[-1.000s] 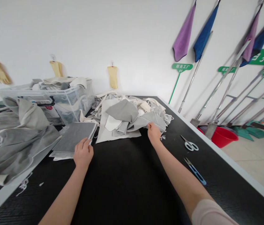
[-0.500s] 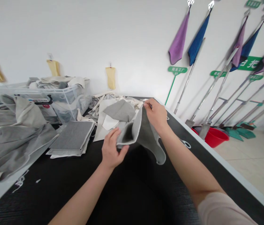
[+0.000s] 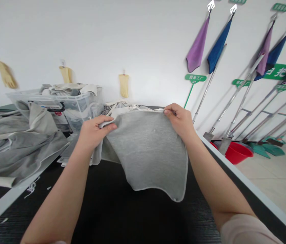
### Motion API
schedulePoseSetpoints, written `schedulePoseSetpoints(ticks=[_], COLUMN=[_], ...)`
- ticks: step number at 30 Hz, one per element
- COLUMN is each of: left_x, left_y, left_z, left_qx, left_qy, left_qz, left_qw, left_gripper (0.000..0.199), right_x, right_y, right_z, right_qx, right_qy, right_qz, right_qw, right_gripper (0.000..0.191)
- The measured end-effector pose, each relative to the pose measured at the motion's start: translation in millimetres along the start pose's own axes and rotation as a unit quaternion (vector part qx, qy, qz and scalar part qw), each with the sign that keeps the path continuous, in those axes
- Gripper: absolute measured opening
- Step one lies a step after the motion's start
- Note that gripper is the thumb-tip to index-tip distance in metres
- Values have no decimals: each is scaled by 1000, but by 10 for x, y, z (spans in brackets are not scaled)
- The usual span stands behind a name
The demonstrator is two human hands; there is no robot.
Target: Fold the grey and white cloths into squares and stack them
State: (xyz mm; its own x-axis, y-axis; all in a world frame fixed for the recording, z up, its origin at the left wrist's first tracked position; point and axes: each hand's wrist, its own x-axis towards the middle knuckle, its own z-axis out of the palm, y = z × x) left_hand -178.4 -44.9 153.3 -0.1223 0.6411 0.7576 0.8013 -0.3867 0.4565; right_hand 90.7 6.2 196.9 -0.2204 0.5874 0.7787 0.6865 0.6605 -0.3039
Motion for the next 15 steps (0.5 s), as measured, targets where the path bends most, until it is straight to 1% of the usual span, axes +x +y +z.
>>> schedulePoseSetpoints(ticks=[3,6,9,12,14,15], left_x=[113,172,191,203,211,214], left_y=[-136,-240,-308,-337,-340,-338], left_z=[-107,-150,-153,-160,-189,-214], left_qx=[71,132,208,270,272,249], left_qy=[-20,-57,-76,-53,-26,-19], left_qz=[-8,26,47,5,-34,-47], left_qw=[997,989,974,961,961,967], left_gripper=[26,22,22,24,26,27], right_x=[12,12,8,-4,-17,-25], right_y=[32,-7,-63,-91,-74,-53], right_z=[-56,-115,-162,-182,-191,-201], right_qx=[20,23,13,-2,-4,5], right_qy=[-7,-22,-70,-132,-144,-144], right_qz=[-9,-5,2,5,13,19], right_qw=[1000,999,997,991,989,989], right_gripper=[15,16,20,23,19,18])
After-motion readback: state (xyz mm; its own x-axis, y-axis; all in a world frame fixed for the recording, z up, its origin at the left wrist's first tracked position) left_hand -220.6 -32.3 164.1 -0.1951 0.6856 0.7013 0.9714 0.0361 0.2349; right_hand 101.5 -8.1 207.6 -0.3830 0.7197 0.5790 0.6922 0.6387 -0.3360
